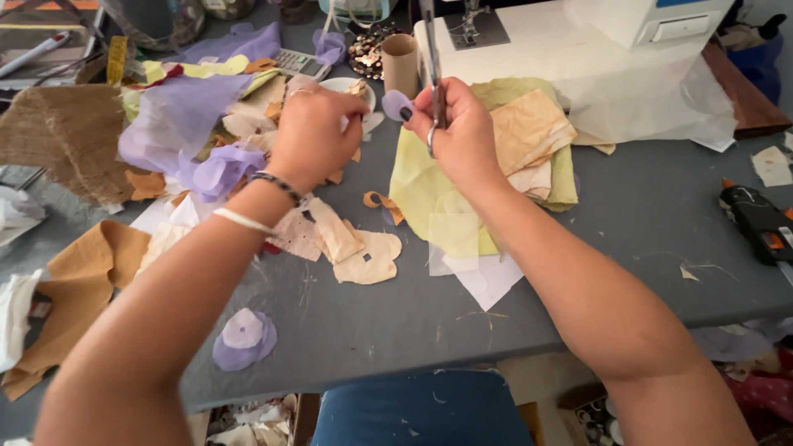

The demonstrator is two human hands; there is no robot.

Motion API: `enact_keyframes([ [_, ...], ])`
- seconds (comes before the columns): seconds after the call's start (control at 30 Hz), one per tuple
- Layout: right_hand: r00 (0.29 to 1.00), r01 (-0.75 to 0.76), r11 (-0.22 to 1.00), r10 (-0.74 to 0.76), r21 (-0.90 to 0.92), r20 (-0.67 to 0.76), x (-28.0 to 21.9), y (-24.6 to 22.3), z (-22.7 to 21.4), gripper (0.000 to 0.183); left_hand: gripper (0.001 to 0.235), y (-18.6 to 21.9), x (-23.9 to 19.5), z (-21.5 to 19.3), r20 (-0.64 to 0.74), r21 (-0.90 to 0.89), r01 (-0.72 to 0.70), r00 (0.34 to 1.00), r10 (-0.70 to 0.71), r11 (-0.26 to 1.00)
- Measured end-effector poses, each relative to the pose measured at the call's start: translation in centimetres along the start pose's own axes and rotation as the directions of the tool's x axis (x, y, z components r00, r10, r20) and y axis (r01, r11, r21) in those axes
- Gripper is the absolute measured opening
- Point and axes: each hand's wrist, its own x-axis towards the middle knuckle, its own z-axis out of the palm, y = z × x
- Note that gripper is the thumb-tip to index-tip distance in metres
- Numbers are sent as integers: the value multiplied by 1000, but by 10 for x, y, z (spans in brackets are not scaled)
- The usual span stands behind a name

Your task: Cutting small circular shapes from various fabric scraps using scissors at a workbench.

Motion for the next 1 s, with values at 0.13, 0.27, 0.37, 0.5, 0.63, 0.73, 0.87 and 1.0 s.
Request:
enact_keyframes([
  [0.13, 1000, 11, 1000, -11, -24, 24, 0, 2, 1, 22, 26, 23, -33, -62, 113, -330, 323, 946, -303, 887],
  [0.27, 990, 105, 991, -113, 86, 89, -4, 21, 10, 16, 17, 58, -92, -129, 363, -556, 544, 839, -405, 629],
  [0.37, 968, 145, 980, -169, 136, 183, -15, 22, 18, 19, 19, 69, -144, -159, 387, -622, 586, 807, -446, 519],
  [0.5, 930, 152, 988, -147, 13, 336, -50, -36, 37, 22, 19, 67, -203, -177, 401, -669, 537, 843, -360, 514],
  [0.63, 918, 114, 984, -53, -135, 393, -80, -63, 57, 28, 22, 62, -238, -179, 474, -478, 699, 715, -514, 532],
  [0.73, 920, 5, 1000, 6, -29, 393, -95, -68, 70, 35, 32, 50, -257, -164, 493, -525, 733, 676, -547, 432],
  [0.87, 906, -33, 999, 35, -10, 421, -105, -59, 75, 38, 34, 46, -261, -167, 323, -276, 610, 787, -526, 743],
  [1.0, 893, -102, 994, 70, 49, 444, -109, -59, 81, 33, 28, 60, -267, -189, 338, -164, 497, 840, -425, 852],
])
